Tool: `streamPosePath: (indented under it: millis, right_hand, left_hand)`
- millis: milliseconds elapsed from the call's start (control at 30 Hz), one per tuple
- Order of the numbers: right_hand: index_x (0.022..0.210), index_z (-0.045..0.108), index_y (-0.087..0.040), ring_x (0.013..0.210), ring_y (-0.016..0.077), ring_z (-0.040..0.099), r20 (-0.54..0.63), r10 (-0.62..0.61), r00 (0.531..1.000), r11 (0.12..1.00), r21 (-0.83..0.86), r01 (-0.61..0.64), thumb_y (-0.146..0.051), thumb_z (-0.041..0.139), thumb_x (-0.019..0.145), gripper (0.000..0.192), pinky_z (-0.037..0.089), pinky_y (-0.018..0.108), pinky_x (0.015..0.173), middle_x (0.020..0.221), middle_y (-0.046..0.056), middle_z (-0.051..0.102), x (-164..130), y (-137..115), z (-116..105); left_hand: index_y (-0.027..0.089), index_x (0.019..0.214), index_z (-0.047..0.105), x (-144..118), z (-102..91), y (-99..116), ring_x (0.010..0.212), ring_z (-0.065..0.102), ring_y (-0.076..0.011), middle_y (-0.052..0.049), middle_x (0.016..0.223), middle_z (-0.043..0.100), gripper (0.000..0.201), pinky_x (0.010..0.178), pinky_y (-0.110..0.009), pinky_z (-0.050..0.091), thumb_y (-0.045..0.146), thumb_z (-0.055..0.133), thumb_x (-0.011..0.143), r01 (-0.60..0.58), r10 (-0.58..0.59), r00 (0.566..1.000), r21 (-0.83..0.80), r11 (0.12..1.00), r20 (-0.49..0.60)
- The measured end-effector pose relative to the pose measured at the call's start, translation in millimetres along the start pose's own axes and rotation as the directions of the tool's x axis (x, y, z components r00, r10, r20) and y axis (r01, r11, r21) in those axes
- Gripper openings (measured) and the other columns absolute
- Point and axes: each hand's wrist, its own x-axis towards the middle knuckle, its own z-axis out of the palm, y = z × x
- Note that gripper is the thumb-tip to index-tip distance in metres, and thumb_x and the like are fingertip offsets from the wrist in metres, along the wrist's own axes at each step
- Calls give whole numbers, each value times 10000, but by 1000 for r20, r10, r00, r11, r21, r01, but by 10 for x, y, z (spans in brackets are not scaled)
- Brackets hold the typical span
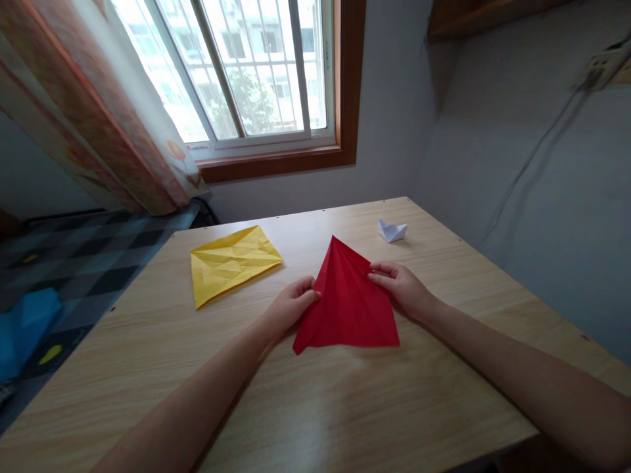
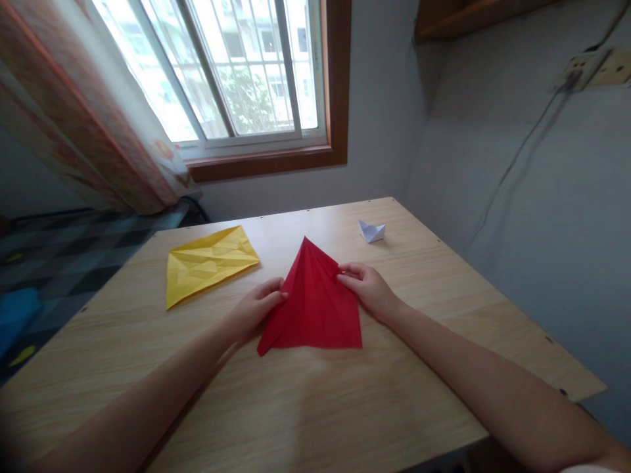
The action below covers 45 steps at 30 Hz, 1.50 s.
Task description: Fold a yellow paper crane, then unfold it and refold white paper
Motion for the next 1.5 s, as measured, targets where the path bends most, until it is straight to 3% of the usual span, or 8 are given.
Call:
streamPosePath:
  millis: [133, 267, 400, 567, 800, 1100, 1367, 1500]
  right_hand:
    - [951, 714, -199, 915, 230, 711, 1, -1, 1000, 1000, 13, 1, -374, 806, 706, 314, 570, 363, 849, 1005, 46, 760, 9, 20, -23]
    - [972, 711, -192, 956, 249, 707, 2, -10, 1000, 1000, -14, 10, -379, 796, 716, 329, 568, 389, 880, 1026, 58, 757, 7, 40, -26]
    - [969, 720, -206, 945, 261, 716, 18, -15, 1000, 1000, -25, 16, -391, 791, 726, 313, 580, 400, 867, 991, 60, 767, -7, 54, -4]
    - [971, 731, -210, 936, 252, 720, 43, -61, 997, 991, -119, 66, -383, 751, 768, 267, 585, 379, 843, 1003, 57, 767, -29, 51, 12]
    - [982, 734, -193, 933, 243, 715, 25, -96, 995, 975, -201, 99, -360, 736, 770, 270, 578, 355, 824, 1079, 84, 750, 2, 90, -21]
    - [1067, 722, -185, 969, 258, 709, 35, -105, 994, 948, -299, 111, -364, 703, 807, 316, 567, 374, 839, 1058, 88, 757, 17, 118, -62]
    - [1043, 720, -171, 955, 253, 711, 58, -140, 989, 908, -391, 151, -331, 666, 819, 280, 562, 369, 842, 1051, 88, 757, 26, 101, -88]
    - [1034, 726, -181, 946, 247, 710, 73, -167, 983, 873, -453, 182, -316, 636, 831, 260, 559, 353, 825, 1041, 76, 758, 19, 70, -79]
  left_hand:
    - [201, 1017, 534, 21, 11, -60, 725, 649, -163, -14, 843, 675, 337, 600, -246, 489, 366, 675, 760, -40, 41, 999, 38, 998, -17]
    - [236, 1335, 409, -13, 51, -101, 979, 638, -204, -129, 1298, 568, 539, 729, -326, 550, 411, 601, 863, -221, 259, 960, 286, 933, -104]
    - [274, 1367, 450, -130, 111, -59, 1326, 432, -293, -116, 1476, 416, 522, 1067, -511, 423, 373, 622, 884, -385, 566, 825, 744, 546, 12]
    - [241, 1371, 437, -195, 191, -92, 1397, 355, -335, -138, 1503, 404, 627, 1160, -547, 330, 337, 710, 814, -455, 579, 775, 859, 235, 253]
    - [232, 1296, 490, -173, 142, -44, 1332, 471, -268, -107, 1461, 459, 462, 1104, -457, 441, 203, 627, 855, -364, 490, 845, 903, 229, 217]
    - [188, 1193, 563, -165, -54, 137, 944, 685, -228, -101, 1122, 691, 269, 837, -358, 559, 214, 467, 944, -385, 510, 807, 920, 74, 297]
    - [205, 1218, 523, -75, -237, 208, 660, 632, -165, -3, 789, 680, 352, 647, -266, 479, 188, 433, 879, -223, 500, 866, 884, 411, -14]
    - [197, 1205, 483, -14, -320, 153, 675, 617, -197, -10, 758, 636, 341, 649, -294, 457, 184, 396, 875, -108, 432, 897, 903, 416, -92]
